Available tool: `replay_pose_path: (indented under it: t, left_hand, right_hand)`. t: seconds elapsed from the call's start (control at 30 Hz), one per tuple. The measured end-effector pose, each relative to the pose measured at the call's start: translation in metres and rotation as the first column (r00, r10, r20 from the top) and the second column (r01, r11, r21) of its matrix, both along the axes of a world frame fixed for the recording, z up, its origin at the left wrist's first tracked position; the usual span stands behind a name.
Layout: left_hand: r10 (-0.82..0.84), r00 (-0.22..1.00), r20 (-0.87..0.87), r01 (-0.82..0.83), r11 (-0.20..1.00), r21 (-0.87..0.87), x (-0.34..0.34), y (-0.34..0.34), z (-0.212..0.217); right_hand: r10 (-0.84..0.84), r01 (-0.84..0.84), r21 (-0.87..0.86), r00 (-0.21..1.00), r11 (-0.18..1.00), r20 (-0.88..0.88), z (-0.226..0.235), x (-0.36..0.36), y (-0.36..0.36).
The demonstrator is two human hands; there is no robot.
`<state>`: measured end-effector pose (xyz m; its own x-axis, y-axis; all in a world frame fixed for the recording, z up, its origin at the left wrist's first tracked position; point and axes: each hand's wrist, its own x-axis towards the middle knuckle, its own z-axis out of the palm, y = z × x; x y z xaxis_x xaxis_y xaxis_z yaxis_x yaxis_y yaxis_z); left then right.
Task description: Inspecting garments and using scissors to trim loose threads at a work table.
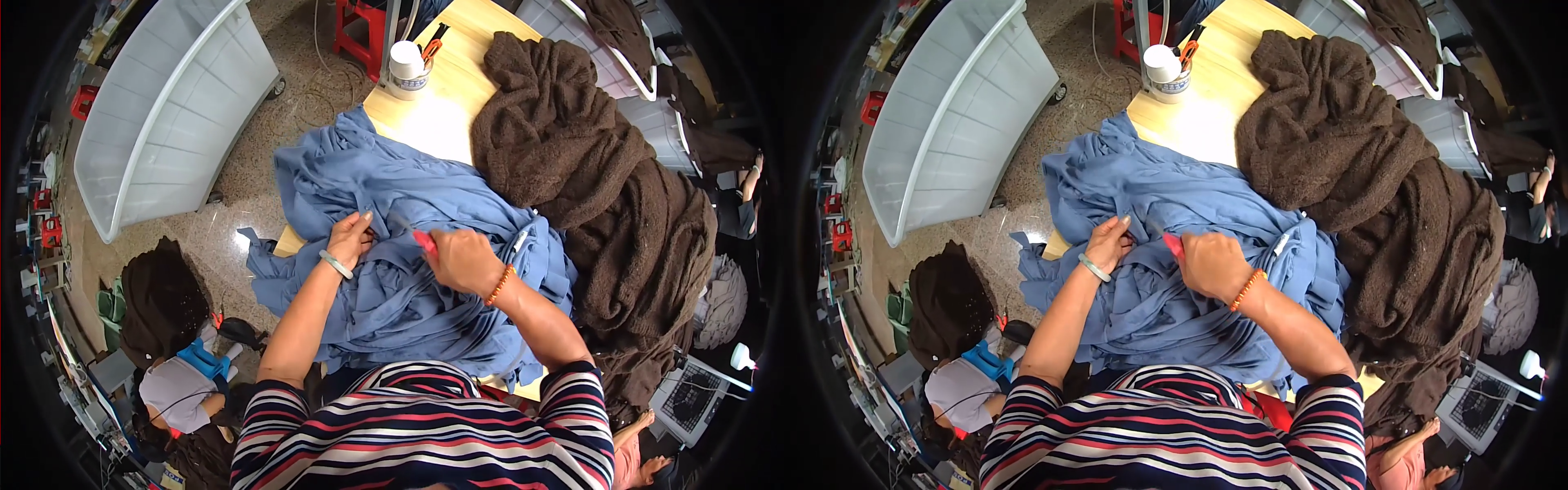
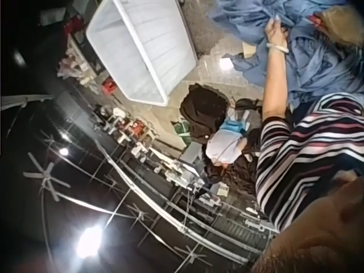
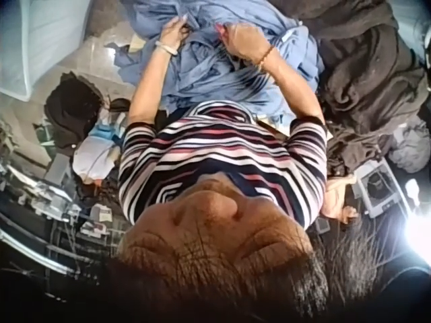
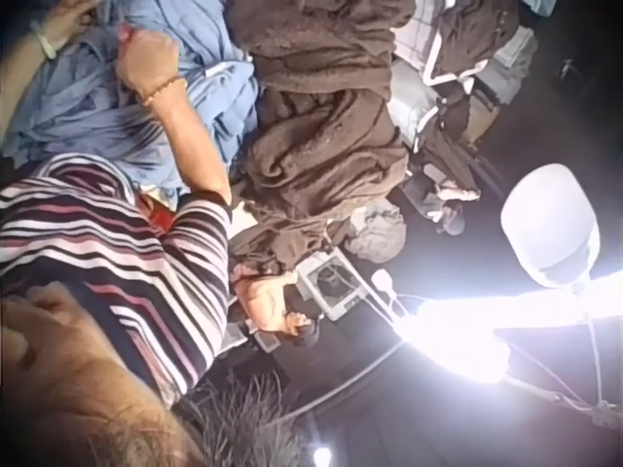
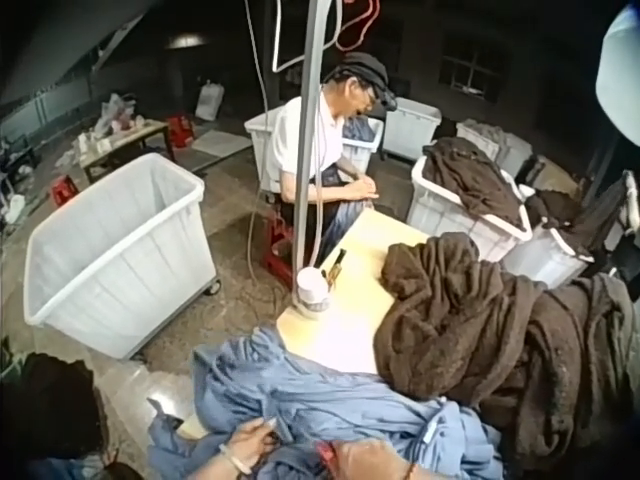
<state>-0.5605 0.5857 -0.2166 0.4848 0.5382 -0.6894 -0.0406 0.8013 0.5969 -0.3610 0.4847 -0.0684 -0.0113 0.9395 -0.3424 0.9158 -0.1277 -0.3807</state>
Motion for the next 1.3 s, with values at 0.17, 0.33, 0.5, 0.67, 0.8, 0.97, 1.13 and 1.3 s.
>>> replay_pose_path:
  t: [0.17, 0.33, 0.5, 0.67, 0.8, 0.97, 1.13, 1.3]
  left_hand:
    - [0.19, 0.956, 0.222, -0.18, 0.981, -0.065, -0.013, 0.006, -0.018]
    - [0.178, 0.932, 0.317, -0.111, 0.97, -0.219, -0.015, 0.019, 0.0]
    - [0.143, 0.895, 0.422, -0.069, 0.98, -0.186, -0.017, 0.039, 0.047]
    - [0.108, 0.896, 0.432, -0.067, 0.992, -0.109, -0.026, 0.046, 0.054]
    - [0.151, 0.91, 0.386, -0.084, 0.979, -0.185, -0.03, 0.039, 0.045]
    - [-0.193, 0.97, 0.146, 0.211, 0.97, -0.118, -0.067, -0.008, 0.045]
    - [-0.244, 0.897, -0.37, 0.369, 0.874, 0.317, -0.083, -0.014, 0.047]
    - [0.001, 0.893, -0.451, 0.046, 0.995, 0.092, -0.023, 0.029, 0.049]
  right_hand:
    - [0.119, -0.139, -0.239, 0.988, 0.961, -0.097, 0.011, -0.004, -0.035]
    - [0.017, -0.025, -0.155, 0.999, 0.988, -0.047, 0.01, 0.002, -0.028]
    - [0.066, -0.104, -0.228, 0.984, 0.968, -0.168, 0.021, 0.0, -0.034]
    - [0.087, -0.125, -0.216, 0.98, 0.968, -0.177, 0.033, -0.004, -0.036]
    - [0.081, -0.109, -0.171, 0.983, 0.979, -0.164, 0.036, -0.008, -0.036]
    - [0.114, -0.181, -0.18, 0.937, 0.967, -0.331, 0.041, -0.002, -0.047]
    - [0.03, -0.047, -0.066, 0.972, 0.997, -0.232, 0.022, 0.01, -0.054]
    - [0.046, -0.063, -0.083, 0.982, 0.995, -0.185, 0.015, 0.003, -0.052]
